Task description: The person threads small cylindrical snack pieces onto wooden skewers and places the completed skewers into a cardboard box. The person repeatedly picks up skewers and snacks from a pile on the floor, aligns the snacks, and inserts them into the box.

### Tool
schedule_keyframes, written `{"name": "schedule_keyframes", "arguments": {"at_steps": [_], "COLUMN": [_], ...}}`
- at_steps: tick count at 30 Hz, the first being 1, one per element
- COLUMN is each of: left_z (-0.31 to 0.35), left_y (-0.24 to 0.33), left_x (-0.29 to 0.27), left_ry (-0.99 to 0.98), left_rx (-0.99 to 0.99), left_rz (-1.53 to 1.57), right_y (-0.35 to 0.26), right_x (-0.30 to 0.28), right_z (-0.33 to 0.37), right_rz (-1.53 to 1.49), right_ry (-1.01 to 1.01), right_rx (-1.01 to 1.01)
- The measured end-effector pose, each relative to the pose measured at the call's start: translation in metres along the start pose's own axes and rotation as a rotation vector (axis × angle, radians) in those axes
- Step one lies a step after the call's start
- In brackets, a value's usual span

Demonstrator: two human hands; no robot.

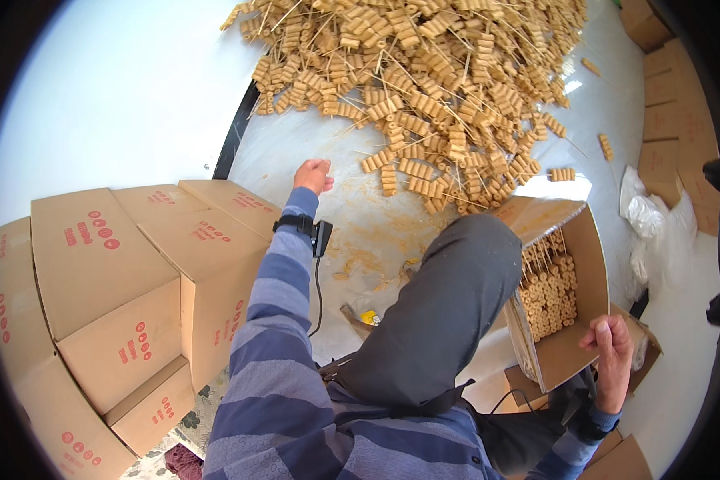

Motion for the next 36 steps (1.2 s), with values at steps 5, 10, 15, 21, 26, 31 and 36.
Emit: {"name": "schedule_keyframes", "arguments": {"at_steps": [5, 10, 15, 21, 26, 31, 36], "left_z": [-0.061, -0.11, -0.157, -0.205, -0.217, -0.162, -0.062], "left_y": [0.036, 0.057, 0.084, 0.088, 0.053, 0.001, -0.076], "left_x": [-0.017, -0.007, 0.034, 0.099, 0.114, 0.105, 0.094], "left_ry": [0.101, 0.111, 0.29, 0.175, 0.074, -0.088, -0.381], "left_rx": [-0.033, 0.08, 0.347, 0.172, 0.292, 0.433, 0.039], "left_rz": [0.07, -0.027, -0.485, -0.684, -0.685, -0.82, -0.457], "right_y": [-0.008, -0.016, -0.022, -0.01, -0.004, -0.009, -0.01], "right_x": [0.027, 0.049, 0.057, 0.055, 0.057, 0.068, 0.072], "right_z": [-0.01, -0.024, -0.032, -0.033, -0.035, -0.042, -0.04], "right_rz": [-0.046, -0.034, -0.011, 0.044, 0.059, 0.114, 0.084], "right_ry": [-0.061, -0.113, -0.135, -0.153, -0.151, -0.167, -0.189], "right_rx": [0.066, 0.103, 0.165, 0.239, 0.285, 0.244, 0.245]}}
Point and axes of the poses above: each hand's wrist, its own z-axis away from the middle knuckle, its own x-axis out of the palm, y = z × x, the point moved 2 cm from there along -z, towards the middle knuckle, and after that the axes turned 12 degrees about y, right-handed, at the moved point
